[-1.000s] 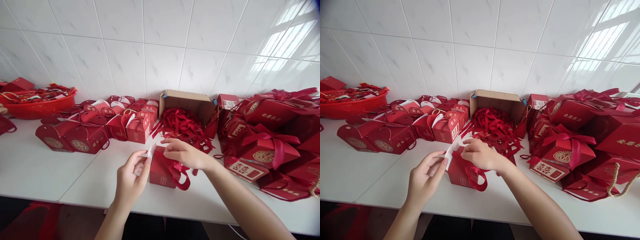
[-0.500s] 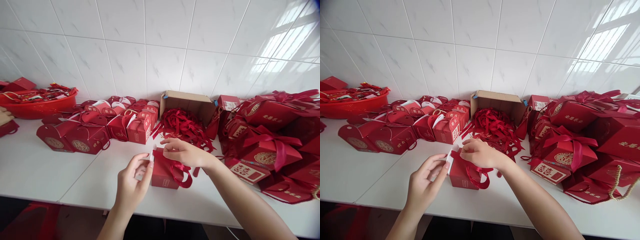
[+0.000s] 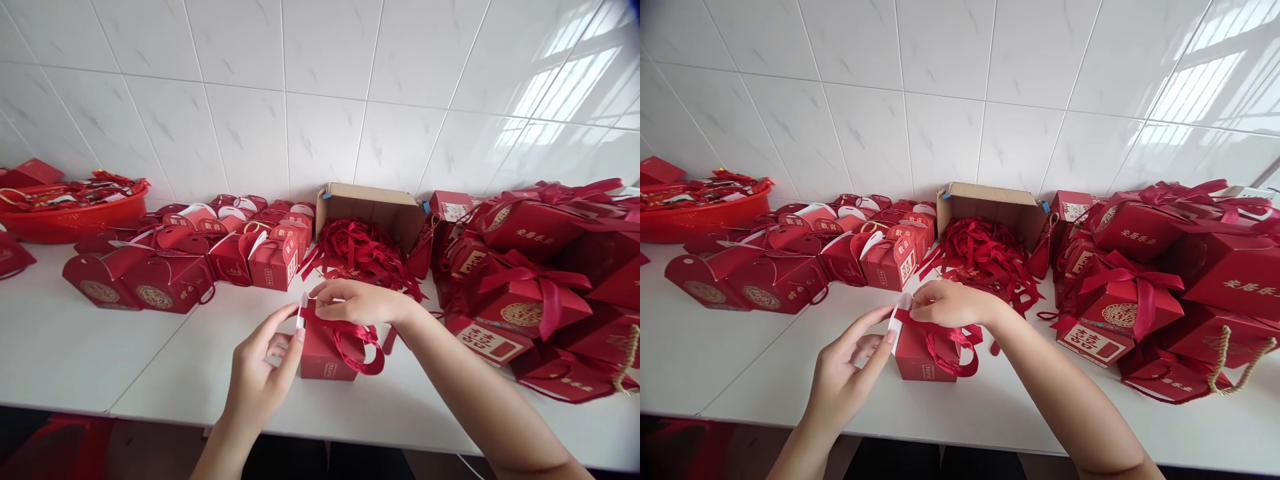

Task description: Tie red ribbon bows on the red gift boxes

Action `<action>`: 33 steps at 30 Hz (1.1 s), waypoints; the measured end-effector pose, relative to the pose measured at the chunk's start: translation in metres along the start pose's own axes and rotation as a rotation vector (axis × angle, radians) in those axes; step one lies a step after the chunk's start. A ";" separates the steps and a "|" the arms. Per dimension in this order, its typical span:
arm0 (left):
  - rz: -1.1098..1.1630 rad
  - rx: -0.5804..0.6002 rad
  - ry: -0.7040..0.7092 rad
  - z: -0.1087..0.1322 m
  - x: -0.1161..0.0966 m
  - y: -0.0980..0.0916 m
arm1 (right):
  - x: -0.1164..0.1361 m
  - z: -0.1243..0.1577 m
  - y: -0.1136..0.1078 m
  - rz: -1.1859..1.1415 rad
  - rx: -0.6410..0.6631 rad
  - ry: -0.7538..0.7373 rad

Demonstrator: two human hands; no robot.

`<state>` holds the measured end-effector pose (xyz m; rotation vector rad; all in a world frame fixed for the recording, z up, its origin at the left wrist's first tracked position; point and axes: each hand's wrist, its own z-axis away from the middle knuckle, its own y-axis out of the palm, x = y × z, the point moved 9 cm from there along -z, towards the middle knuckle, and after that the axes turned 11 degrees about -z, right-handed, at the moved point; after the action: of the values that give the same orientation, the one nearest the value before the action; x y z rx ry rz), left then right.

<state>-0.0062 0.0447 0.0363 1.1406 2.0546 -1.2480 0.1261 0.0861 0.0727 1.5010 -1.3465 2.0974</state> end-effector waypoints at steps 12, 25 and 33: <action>-0.245 0.224 -0.102 -0.004 0.032 0.010 | 0.007 0.017 -0.024 -0.001 -0.378 -0.143; -0.570 -0.061 -0.223 -0.009 0.089 -0.053 | -0.080 0.113 -0.018 -0.321 -0.660 0.050; 0.146 0.268 -0.155 -0.032 0.036 0.031 | -0.099 0.086 0.007 -0.488 -0.470 0.041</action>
<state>0.0017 0.0945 0.0097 1.2439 1.6970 -1.5183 0.2201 0.0452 -0.0099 1.3913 -1.1935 1.3915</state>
